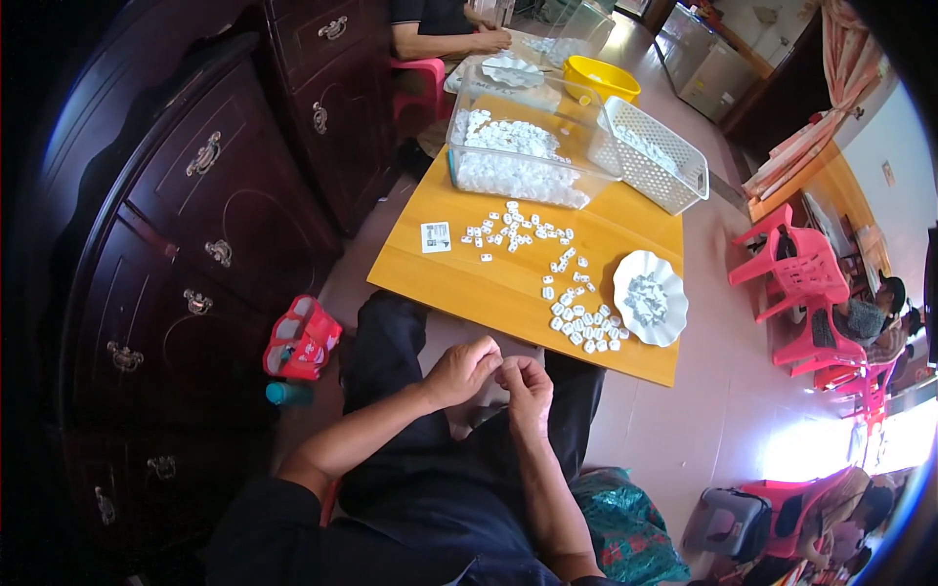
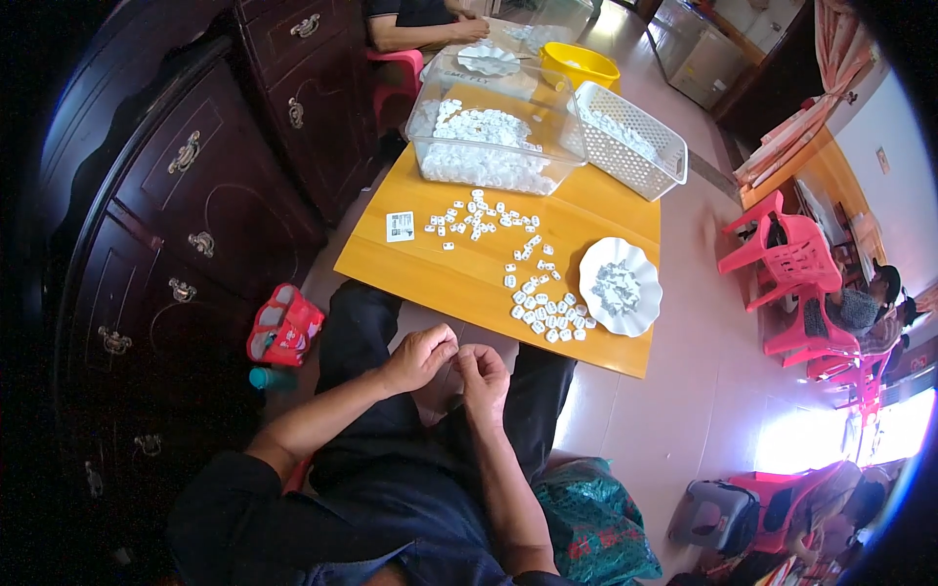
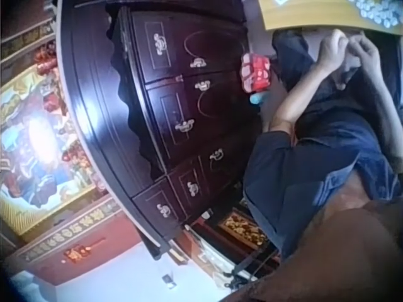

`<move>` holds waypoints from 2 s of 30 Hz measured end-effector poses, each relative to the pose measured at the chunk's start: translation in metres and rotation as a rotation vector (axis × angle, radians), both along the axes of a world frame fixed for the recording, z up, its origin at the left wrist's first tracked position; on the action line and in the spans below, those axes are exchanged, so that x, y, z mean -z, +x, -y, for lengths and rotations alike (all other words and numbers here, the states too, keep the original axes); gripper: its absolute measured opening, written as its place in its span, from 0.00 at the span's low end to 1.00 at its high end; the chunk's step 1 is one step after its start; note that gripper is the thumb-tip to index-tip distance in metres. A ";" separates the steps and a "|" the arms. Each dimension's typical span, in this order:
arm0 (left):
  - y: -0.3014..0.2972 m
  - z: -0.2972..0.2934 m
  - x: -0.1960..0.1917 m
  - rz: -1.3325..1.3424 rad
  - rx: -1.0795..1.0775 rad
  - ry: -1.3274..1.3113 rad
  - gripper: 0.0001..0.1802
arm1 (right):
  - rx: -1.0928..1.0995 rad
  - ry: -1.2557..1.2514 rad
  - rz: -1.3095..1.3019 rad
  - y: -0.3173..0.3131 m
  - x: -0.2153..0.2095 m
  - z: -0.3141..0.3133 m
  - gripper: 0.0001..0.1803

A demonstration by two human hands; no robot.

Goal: Inspecting and sorting small white plastic components on a table.

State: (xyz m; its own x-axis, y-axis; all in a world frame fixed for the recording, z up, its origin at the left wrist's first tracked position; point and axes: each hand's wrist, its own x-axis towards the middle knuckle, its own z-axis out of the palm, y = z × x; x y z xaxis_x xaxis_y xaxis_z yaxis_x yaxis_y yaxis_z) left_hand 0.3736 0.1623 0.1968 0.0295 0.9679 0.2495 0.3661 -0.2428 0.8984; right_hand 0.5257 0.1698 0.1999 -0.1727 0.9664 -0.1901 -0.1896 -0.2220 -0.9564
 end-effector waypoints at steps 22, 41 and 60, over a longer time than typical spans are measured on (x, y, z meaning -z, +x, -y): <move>-0.038 0.012 0.042 0.063 0.022 -0.204 0.09 | -0.046 0.815 1.135 -0.026 -0.043 -0.175 0.06; -0.053 0.015 0.050 0.120 0.008 -0.243 0.09 | -0.087 0.815 1.293 -0.068 -0.024 -0.184 0.08; -0.051 0.018 0.034 0.095 0.029 -0.297 0.09 | -0.119 0.708 1.226 -0.070 -0.037 -0.172 0.09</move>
